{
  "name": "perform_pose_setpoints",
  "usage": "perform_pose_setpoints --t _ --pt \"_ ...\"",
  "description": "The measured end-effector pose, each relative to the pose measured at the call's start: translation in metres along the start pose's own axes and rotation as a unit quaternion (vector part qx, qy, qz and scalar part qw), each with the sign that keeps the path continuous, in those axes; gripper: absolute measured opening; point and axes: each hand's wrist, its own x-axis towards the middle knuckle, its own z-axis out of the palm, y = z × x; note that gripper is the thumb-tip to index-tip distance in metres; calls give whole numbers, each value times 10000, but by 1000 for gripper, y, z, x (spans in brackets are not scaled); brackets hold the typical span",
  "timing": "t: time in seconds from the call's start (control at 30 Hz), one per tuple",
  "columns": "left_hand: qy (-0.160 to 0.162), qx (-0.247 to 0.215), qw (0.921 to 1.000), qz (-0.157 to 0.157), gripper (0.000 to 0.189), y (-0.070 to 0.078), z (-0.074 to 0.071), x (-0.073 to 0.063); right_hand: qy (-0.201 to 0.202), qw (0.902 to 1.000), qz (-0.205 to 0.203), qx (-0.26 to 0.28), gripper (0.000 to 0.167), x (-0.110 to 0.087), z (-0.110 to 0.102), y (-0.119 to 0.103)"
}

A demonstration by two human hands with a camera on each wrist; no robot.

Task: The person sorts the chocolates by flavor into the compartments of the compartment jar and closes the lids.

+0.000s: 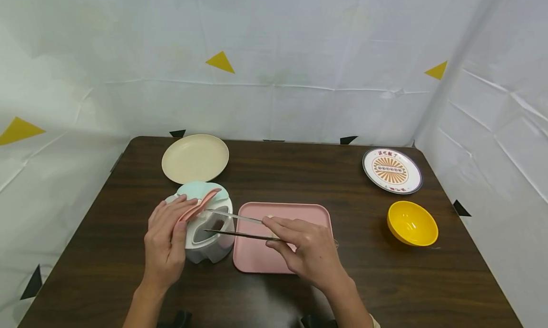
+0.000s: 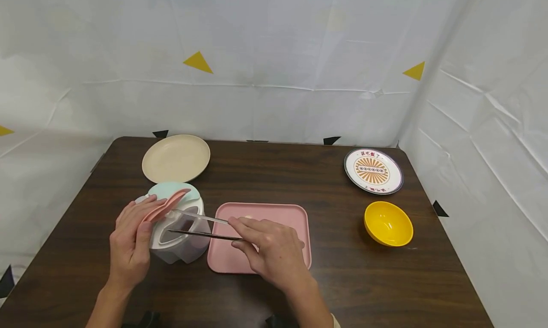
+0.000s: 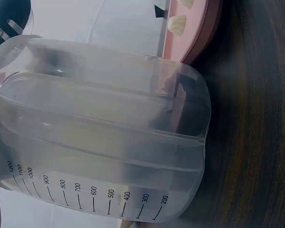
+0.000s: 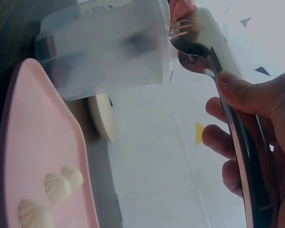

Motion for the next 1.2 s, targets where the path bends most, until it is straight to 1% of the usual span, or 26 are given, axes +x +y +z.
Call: perform_pose_setpoints --t 0.33,0.47,0.6,0.73,0.83,0.93,1.0,1.07,1.13,1.2 --pt "6 32 10000 35 31 0 1 1 -110 9998 143 48 51 -2 -2 0" --pt "-19 37 10000 30 31 -1 1 1 -163 9995 244 144 56 -4 -4 1" --pt "-25 33 10000 25 31 0 1 2 -257 9979 591 31 61 -11 -10 4" --pt "-18 27 10000 18 31 0 1 2 -302 9934 1083 -235 61 -26 -18 14" --pt "-29 30 10000 0 30 0 1 2 -407 9839 1711 -323 60 -40 -26 24" --pt "-28 42 10000 -12 30 0 0 2 -529 9675 2421 -504 66 -54 -34 32" --pt "-22 51 10000 -12 30 0 0 2 -571 9562 2800 -640 70 -64 -39 38" --pt "-4 61 10000 10 30 1 0 1 -475 9490 3045 -668 72 -75 -43 45" --pt "9 69 10000 35 30 1 0 1 -314 9422 3266 -677 70 -85 -47 51" --pt "32 62 10000 60 30 1 0 1 -139 9321 3547 -716 67 -95 -50 56"
